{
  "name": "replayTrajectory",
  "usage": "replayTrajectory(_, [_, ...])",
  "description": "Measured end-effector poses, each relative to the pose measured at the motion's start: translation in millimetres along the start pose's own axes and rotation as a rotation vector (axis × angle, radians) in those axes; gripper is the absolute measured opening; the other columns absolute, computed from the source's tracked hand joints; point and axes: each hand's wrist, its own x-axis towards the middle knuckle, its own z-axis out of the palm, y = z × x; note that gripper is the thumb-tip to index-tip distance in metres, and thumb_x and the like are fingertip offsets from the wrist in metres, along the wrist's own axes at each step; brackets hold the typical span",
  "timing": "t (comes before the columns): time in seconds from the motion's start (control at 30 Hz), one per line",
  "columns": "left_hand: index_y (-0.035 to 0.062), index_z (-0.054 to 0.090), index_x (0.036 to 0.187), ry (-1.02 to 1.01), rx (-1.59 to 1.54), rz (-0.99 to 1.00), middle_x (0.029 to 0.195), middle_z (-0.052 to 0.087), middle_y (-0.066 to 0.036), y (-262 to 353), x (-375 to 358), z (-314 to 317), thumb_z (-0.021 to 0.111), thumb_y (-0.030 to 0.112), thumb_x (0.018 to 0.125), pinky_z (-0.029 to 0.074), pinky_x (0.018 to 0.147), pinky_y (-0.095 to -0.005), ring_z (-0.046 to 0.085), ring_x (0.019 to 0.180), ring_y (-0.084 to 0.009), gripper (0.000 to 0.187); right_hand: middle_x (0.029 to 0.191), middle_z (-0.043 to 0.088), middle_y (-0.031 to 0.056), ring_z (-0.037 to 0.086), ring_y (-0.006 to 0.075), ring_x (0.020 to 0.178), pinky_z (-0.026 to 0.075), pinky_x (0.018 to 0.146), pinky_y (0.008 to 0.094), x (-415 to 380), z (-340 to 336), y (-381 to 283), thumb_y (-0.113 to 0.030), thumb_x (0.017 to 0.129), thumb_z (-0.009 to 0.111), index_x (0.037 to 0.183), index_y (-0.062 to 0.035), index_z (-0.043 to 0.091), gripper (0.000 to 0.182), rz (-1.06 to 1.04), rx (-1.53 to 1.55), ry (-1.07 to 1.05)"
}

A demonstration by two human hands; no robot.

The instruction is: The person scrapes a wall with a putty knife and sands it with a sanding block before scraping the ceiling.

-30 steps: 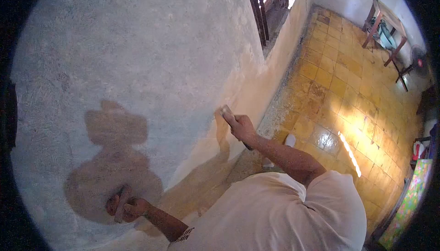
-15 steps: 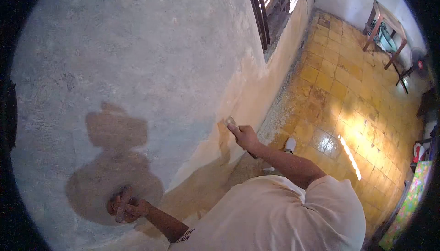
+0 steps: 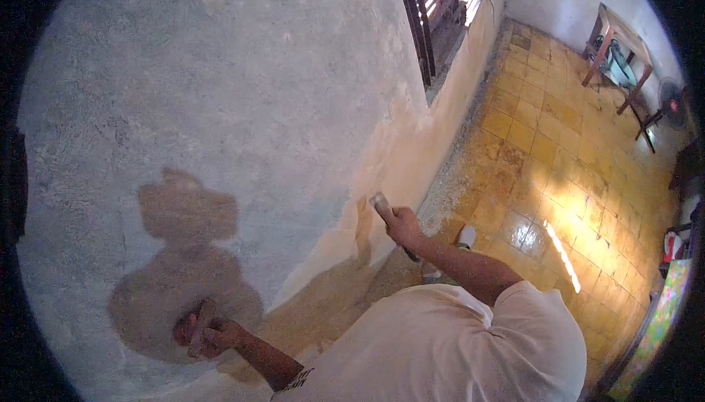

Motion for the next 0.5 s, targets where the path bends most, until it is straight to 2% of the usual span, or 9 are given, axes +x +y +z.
replayTrajectory(0.13, [0.0051, 0.055, 0.079, 0.029, 0.031, -0.03, 0.07, 0.062, -0.006, 5.0, 3.1, 1.5, 0.042, 0.026, 0.091, 0.045, 0.066, -0.044, 0.055, 0.065, -0.0242, 0.027, 0.044, 0.043, 0.0022, 0.043, 0.0132, 0.036, 0.036, 0.035, 0.0286, 2.4, 11.5, -17.2, -0.056, 0.087, 0.045, 0.054, -0.0054, 0.048, 0.061, -0.047, -0.003, -0.049])
replayTrajectory(0.2, [0.0054, 0.054, 0.078, 0.04, 0.034, -0.045, 0.069, 0.062, -0.005, 7.3, 4.2, 2.5, 0.042, 0.025, 0.091, 0.045, 0.065, -0.044, 0.055, 0.064, -0.0237, 0.027, 0.048, 0.044, 0.0037, 0.047, 0.0125, 0.044, 0.04, 0.039, 0.0309, 24.2, 12.9, -36.7, -0.059, 0.085, 0.047, 0.057, -0.0027, 0.051, 0.063, -0.172, 0.131, -0.077])
replayTrajectory(0.23, [0.0055, 0.054, 0.078, 0.047, 0.034, -0.047, 0.068, 0.062, -0.005, 6.0, 5.4, 4.0, 0.042, 0.025, 0.092, 0.045, 0.065, -0.044, 0.055, 0.063, -0.0235, 0.027, 0.048, 0.044, 0.0037, 0.047, 0.0125, 0.044, 0.04, 0.039, 0.0309, 22.5, 11.2, -38.0, -0.059, 0.085, 0.047, 0.057, -0.0027, 0.051, 0.063, -0.172, 0.138, -0.072])
replayTrajectory(0.33, [0.0056, 0.056, 0.072, 0.042, 0.158, -0.006, 0.063, 0.06, -0.004, -66.4, -99.0, -33.4, 0.038, 0.028, 0.093, 0.044, 0.066, -0.0446, 0.055, 0.063, -0.0229, 0.035, 0.045, 0.043, 0.002, 0.043, 0.0127, 0.039, 0.037, 0.039, 0.0291, 10.3, -2.4, -36.9, -0.054, 0.089, 0.045, 0.056, -0.0054, 0.048, 0.058, -0.148, 0.108, -0.081])
replayTrajectory(0.43, [0.005, 0.058, 0.072, 0.037, 0.234, -0.053, 0.064, 0.06, -0.006, -86.9, -128.1, -46.4, 0.033, 0.034, 0.094, 0.044, 0.069, -0.0448, 0.056, 0.067, -0.0236, 0.044, 0.046, 0.043, 0.0019, 0.043, 0.0118, 0.04, 0.038, 0.041, 0.0295, -7.8, -3.6, -6.8, -0.053, 0.089, 0.046, 0.056, -0.0056, 0.048, 0.058, -0.062, -0.014, -0.074])
replayTrajectory(0.5, [0.0052, 0.057, 0.073, 0.026, 0.144, -0.012, 0.063, 0.06, -0.007, -30.3, -41.9, -15.3, 0.034, 0.031, 0.094, 0.044, 0.067, -0.0446, 0.056, 0.066, -0.0242, 0.04, 0.047, 0.043, 0.0022, 0.042, 0.0116, 0.04, 0.038, 0.041, 0.0296, 7.5, 9.2, 32.9, -0.053, 0.089, 0.045, 0.056, -0.0056, 0.048, 0.058, -0.046, -0.096, -0.089])
